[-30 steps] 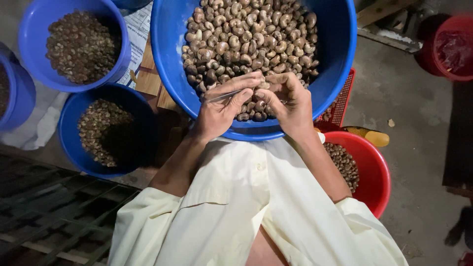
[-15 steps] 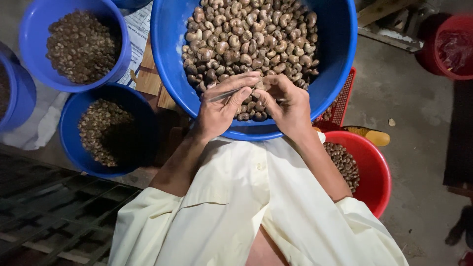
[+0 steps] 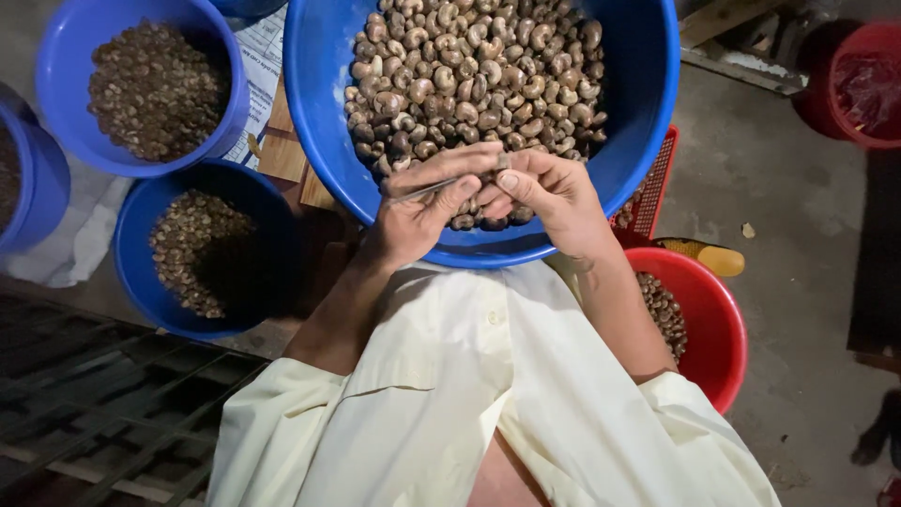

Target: The person uses a small knife to peel the outer shell off cashew nuts. They pick up a nut from a large blue bowl, carefully remove the shell, and drop the peeled nut into a red bowl below.

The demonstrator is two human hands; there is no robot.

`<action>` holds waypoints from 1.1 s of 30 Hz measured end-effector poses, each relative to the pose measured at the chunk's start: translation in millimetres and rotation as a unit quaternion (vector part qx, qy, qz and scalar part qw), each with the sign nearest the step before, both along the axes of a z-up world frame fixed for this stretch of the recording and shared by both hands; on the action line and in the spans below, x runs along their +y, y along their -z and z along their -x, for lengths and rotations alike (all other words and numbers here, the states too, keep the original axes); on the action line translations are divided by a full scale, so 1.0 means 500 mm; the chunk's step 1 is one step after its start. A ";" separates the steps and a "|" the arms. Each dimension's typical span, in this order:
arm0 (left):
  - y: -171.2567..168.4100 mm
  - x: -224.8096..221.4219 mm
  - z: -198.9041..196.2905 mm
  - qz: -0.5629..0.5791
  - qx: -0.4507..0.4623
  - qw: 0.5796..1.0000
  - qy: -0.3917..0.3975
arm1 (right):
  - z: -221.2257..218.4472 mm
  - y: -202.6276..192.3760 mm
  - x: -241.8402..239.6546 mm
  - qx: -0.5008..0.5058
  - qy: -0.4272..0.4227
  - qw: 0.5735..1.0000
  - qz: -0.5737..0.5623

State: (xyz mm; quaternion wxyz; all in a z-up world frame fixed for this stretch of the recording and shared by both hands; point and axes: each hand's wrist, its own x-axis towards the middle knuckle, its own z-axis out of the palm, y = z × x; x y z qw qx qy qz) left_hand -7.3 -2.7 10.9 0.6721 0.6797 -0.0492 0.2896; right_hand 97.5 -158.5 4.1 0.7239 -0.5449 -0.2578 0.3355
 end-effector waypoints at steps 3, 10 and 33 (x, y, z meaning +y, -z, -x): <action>0.009 -0.003 -0.004 -0.002 0.002 1.000 0.007 | -0.014 0.029 -0.009 0.032 -0.003 0.999 0.005; 0.014 0.000 -0.002 0.001 -0.007 1.000 0.021 | -0.001 0.005 -0.007 0.030 -0.007 0.999 0.006; 0.032 0.005 -0.006 0.032 0.039 0.996 -0.067 | -0.065 0.347 -0.411 -0.025 0.263 0.926 0.270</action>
